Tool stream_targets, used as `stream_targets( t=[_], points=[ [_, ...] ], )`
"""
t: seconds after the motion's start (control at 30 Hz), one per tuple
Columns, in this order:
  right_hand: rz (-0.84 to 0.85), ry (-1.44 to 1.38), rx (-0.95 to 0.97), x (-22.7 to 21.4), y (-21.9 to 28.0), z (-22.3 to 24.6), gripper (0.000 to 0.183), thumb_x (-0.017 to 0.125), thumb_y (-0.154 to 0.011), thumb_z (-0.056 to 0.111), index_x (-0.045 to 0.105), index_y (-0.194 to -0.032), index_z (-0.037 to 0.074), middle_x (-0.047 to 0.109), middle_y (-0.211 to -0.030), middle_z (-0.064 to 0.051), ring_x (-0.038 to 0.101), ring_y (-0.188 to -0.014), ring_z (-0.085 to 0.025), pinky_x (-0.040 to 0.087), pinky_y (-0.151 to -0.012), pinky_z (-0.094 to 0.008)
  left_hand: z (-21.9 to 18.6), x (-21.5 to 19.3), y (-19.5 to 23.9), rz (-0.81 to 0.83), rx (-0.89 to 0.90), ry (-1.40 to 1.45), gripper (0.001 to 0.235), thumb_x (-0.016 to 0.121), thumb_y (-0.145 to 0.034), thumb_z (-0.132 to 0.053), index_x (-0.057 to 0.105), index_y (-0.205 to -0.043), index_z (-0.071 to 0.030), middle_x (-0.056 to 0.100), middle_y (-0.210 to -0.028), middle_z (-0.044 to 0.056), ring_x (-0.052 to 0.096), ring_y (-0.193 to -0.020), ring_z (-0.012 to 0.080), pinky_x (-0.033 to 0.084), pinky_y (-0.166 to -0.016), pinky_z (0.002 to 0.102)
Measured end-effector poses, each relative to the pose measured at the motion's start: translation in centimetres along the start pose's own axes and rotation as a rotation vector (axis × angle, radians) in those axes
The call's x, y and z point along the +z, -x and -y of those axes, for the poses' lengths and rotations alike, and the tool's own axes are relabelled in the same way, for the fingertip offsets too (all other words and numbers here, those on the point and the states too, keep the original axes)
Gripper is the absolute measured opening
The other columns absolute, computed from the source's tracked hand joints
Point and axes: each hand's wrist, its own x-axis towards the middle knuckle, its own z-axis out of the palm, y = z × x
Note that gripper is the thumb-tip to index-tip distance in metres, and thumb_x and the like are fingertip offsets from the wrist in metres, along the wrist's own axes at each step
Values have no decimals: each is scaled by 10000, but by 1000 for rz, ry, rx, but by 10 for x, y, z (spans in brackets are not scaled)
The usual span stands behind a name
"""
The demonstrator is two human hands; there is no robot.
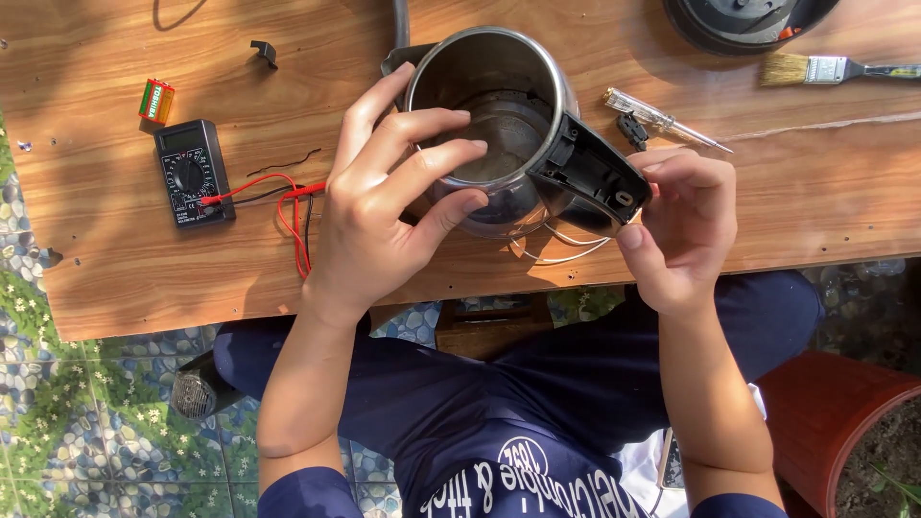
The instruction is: The person works on a disassembled electric kettle, connecting wires to the heating element and securing the base. They use a screwdriver to tighten screws and a brush to clean the interior, then reassemble the kettle's components.
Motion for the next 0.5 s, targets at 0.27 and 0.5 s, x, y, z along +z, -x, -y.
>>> stream_targets(
  t=[0.27,0.5],
  points=[
    [57,-27,2,-15,10,2,455,638,-1009,116,419,-1395,17,556,-1297,-190,600,-1272,-326,489,-1178,-413,-15,-6,-10,-30,-3,-120,339,660,-1067,-310,657,-1270,-39,546,-1401,233,446,-1383,478,446,-1188,609],
    [44,152,-52,-27,31,-17,482,732,-952,17,482,-1362,-12,571,-1310,-199,574,-1250,-312,522,-1107,-389,-26,1,-21,-25,149,-238,334,495,-1122,-231,739,-1158,-4,713,-990,83,642,-955,318,239,-1150,733]
  ],
)
